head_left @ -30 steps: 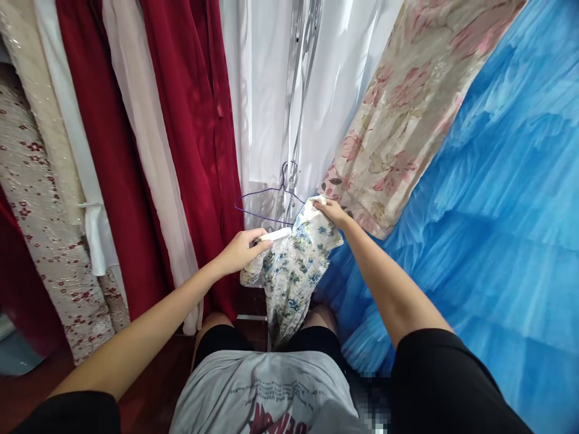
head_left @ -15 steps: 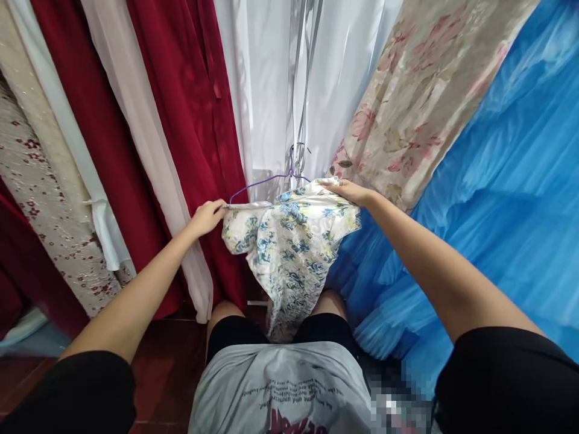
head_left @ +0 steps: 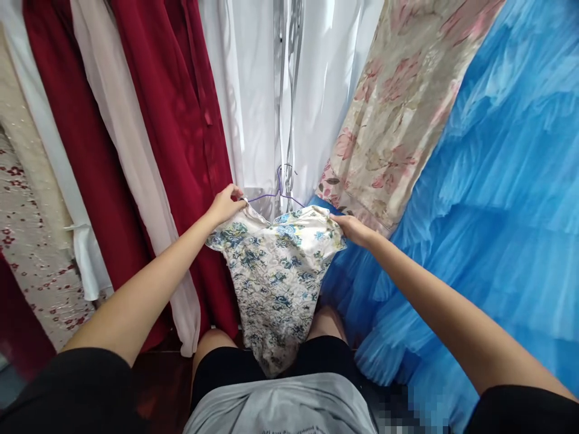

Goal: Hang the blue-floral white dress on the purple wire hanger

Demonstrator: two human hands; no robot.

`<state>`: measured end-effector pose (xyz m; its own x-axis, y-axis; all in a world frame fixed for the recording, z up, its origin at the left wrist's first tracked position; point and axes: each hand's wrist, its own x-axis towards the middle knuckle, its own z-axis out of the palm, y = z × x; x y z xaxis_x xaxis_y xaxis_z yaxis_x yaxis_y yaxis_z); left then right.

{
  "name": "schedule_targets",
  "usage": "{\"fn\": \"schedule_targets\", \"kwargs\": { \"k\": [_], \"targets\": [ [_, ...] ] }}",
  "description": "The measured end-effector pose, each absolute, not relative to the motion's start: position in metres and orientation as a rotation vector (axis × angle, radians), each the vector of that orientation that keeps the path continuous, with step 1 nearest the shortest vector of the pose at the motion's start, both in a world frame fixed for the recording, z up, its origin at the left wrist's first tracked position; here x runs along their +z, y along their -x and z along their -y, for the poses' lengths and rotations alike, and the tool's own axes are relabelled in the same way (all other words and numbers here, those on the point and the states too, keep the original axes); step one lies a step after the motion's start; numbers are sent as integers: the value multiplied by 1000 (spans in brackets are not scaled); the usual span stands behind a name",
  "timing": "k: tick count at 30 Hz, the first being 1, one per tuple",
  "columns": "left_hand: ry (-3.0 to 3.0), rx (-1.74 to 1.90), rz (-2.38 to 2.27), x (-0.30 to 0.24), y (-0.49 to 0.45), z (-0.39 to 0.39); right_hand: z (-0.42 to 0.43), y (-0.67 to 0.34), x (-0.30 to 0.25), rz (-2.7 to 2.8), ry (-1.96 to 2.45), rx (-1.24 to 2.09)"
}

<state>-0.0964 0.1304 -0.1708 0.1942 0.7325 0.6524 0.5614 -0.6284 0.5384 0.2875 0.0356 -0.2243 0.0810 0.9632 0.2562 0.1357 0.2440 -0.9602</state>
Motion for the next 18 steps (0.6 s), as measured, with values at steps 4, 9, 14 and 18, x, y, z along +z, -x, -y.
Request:
{"fn": "schedule_targets", "kwargs": {
  "k": [4, 9, 14, 18],
  "targets": [
    [-2501, 1243, -1370, -165, 105, -118, -37, -294, -209, 1277, 1125, 955],
    [-2465, 1309, -1546, -164, 105, -116, -35, -254, -166, 1155, 985, 1001],
    [-2465, 1357, -1446, -186, 111, -99, 30, -207, -163, 2057, 787, 1160],
    [-2232, 1692, -1007, -196, 84, -66, 50, -195, -186, 2418, 799, 473]
  ]
}}
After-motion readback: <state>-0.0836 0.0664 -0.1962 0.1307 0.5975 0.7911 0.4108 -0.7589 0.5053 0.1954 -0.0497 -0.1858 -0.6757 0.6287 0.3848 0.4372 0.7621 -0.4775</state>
